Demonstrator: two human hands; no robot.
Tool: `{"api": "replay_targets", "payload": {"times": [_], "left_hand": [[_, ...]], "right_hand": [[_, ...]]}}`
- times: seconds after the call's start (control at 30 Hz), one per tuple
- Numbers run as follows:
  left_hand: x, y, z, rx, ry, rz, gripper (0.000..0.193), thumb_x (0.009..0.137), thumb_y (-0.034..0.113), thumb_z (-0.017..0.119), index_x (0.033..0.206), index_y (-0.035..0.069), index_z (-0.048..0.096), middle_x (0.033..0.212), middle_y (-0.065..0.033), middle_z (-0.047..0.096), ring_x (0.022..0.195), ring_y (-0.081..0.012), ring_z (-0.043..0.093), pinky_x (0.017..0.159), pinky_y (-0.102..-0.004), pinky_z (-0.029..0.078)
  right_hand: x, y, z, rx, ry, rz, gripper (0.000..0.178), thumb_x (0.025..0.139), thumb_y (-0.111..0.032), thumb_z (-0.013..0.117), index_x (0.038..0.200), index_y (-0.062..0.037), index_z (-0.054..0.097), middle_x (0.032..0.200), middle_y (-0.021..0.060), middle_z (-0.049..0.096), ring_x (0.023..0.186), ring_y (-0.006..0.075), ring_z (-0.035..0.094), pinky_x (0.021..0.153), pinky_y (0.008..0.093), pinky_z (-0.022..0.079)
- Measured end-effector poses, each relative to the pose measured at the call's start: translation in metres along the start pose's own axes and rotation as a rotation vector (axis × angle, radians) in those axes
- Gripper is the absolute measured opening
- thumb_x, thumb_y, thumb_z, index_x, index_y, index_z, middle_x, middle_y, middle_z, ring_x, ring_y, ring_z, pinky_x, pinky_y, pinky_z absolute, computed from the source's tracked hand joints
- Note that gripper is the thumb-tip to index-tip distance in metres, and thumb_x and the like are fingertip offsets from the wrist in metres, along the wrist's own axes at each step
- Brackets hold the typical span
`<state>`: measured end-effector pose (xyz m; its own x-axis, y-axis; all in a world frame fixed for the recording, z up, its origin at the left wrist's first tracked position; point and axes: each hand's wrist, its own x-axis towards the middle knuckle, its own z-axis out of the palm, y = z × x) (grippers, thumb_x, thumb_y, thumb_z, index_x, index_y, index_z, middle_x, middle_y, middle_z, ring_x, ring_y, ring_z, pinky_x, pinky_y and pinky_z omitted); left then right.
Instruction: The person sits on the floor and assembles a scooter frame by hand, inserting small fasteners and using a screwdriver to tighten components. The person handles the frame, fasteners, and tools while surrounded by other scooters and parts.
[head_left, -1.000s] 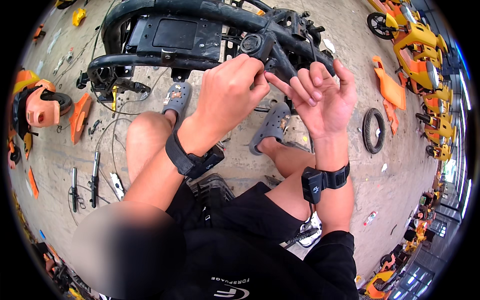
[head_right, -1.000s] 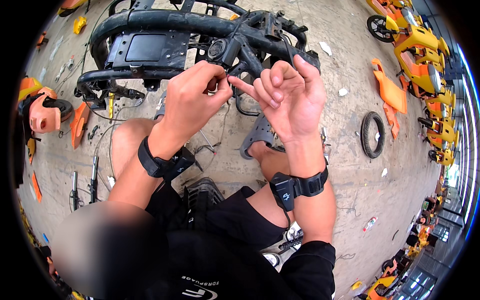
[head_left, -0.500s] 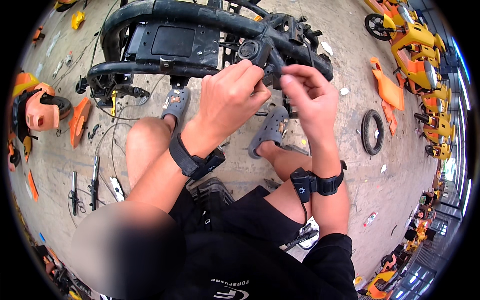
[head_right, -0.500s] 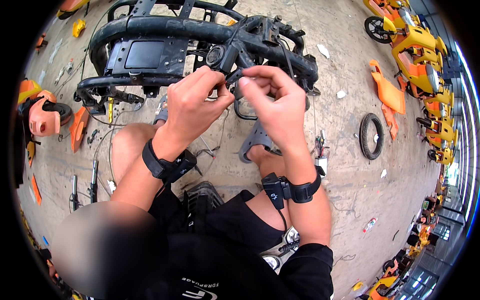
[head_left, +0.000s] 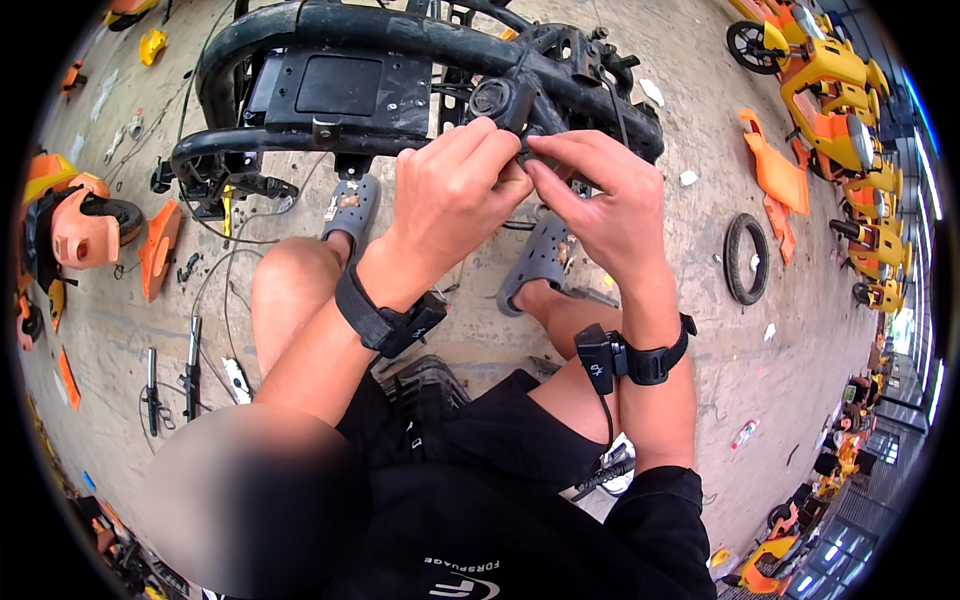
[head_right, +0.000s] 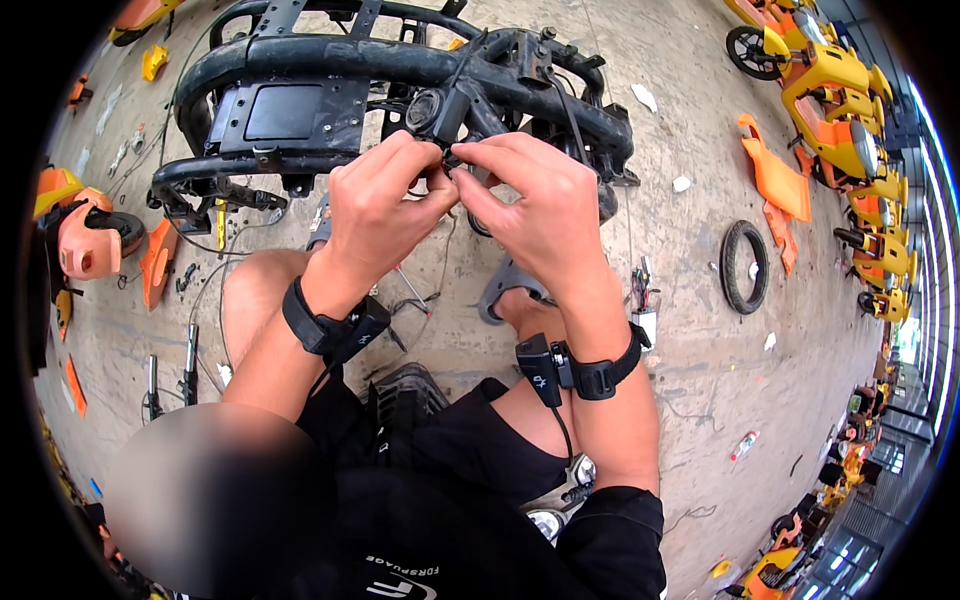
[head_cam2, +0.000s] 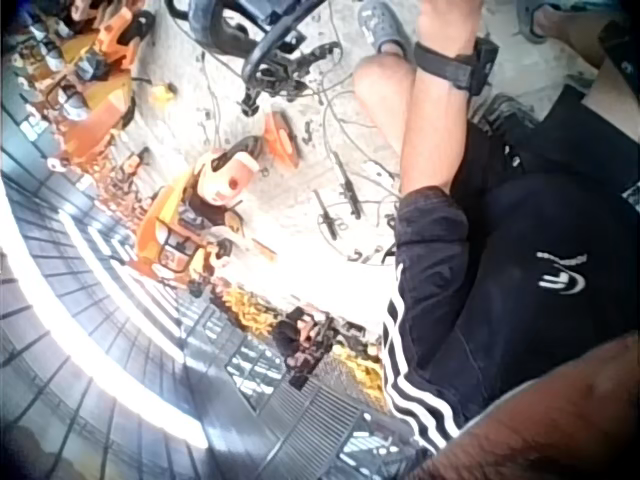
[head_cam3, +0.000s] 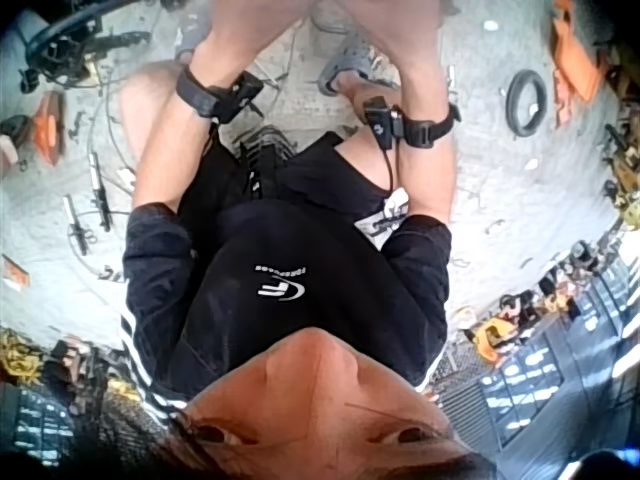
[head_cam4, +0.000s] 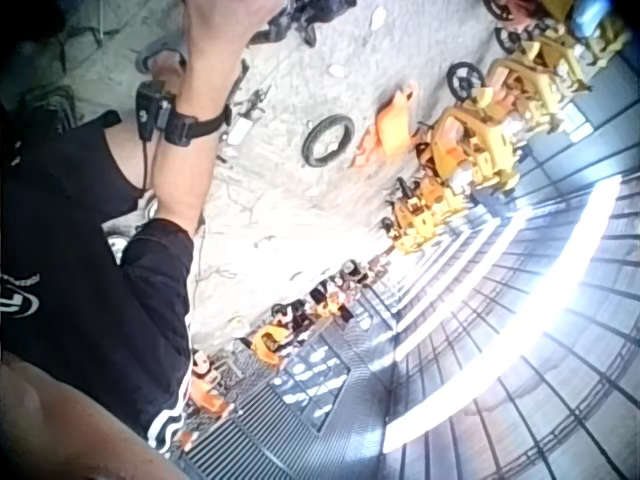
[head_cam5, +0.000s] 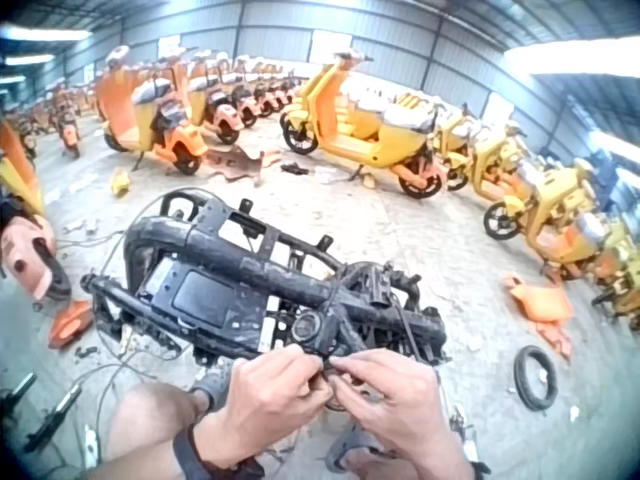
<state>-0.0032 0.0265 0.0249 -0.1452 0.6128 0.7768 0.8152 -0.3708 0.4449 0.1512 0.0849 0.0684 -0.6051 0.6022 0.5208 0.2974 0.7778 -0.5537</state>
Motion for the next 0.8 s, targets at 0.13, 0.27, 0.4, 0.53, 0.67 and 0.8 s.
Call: {"api": "replay_targets", "payload": {"times": [0.13,0.27,0.4,0.53,0.67,0.8], "left_hand": [[0.0,-0.0039,0.0014,0.004,0.023,0.026,0.018,0.064,-0.003,0.068,0.075,0.006,0.057,0.066,-0.0052,0.055,0.054,-0.022,0.058,0.046,-0.032,0.045],[0.0,-0.005,0.0045,0.009,0.047,0.035,0.016,0.064,-0.001,0.066,0.07,0.007,0.053,0.064,-0.004,0.05,0.053,-0.0214,0.056,0.043,-0.033,0.043],[0.0006,-0.0057,0.0035,-0.023,0.033,0.033,0.015,0.065,-0.001,0.066,0.072,0.007,0.056,0.065,-0.0046,0.052,0.054,-0.022,0.057,0.044,-0.0329,0.045],[0.0013,-0.0043,-0.0006,-0.02,0.006,0.018,0.016,0.065,-0.003,0.068,0.075,0.005,0.058,0.066,-0.0048,0.054,0.053,-0.0201,0.056,0.045,-0.0308,0.045],[0.0012,-0.0038,0.0002,-0.035,0.014,0.017,0.018,0.065,-0.007,0.07,0.077,0.003,0.06,0.066,-0.0047,0.055,0.049,-0.0144,0.052,0.045,-0.0266,0.042],[0.0009,-0.0021,0.0001,-0.041,0.014,0.002,0.018,0.065,-0.007,0.07,0.077,0.003,0.06,0.066,-0.0051,0.055,0.049,-0.0137,0.052,0.045,-0.0262,0.042]], "right_hand": [[0.0007,0.0038,0.0025,-0.054,0.003,-0.064,0.014,0.077,-0.001,0.073,0.091,-0.001,0.072,0.08,0.0075,0.068,0.064,0.014,0.064,0.057,0.0237,0.051],[0.0014,0.0049,0.0028,-0.072,-0.004,-0.041,0.01,0.077,-0.003,0.073,0.086,-0.0009,0.07,0.076,0.0068,0.066,0.062,0.0137,0.063,0.055,0.0242,0.05],[0.0024,0.0058,0.0056,0.019,0.004,0.067,0.007,0.075,-0.008,0.071,0.079,-0.0045,0.067,0.072,0.0045,0.065,0.059,0.016,0.063,0.054,0.0278,0.05],[0.003,0.0054,0.004,0.095,-0.064,0.17,0.01,0.076,-0.008,0.07,0.084,-0.0023,0.066,0.073,0.0046,0.064,0.059,0.0128,0.06,0.054,0.0253,0.048],[0.0024,0.0061,0.0033,0.127,-0.086,0.209,0.012,0.079,-0.007,0.07,0.087,0.0005,0.066,0.074,0.0044,0.063,0.061,0.0094,0.057,0.055,0.0228,0.046],[0.0015,0.0069,0.005,0.168,-0.077,0.263,0.013,0.077,-0.01,0.069,0.084,-0.0007,0.065,0.073,0.0056,0.061,0.058,0.0127,0.055,0.056,0.0256,0.047]]}}
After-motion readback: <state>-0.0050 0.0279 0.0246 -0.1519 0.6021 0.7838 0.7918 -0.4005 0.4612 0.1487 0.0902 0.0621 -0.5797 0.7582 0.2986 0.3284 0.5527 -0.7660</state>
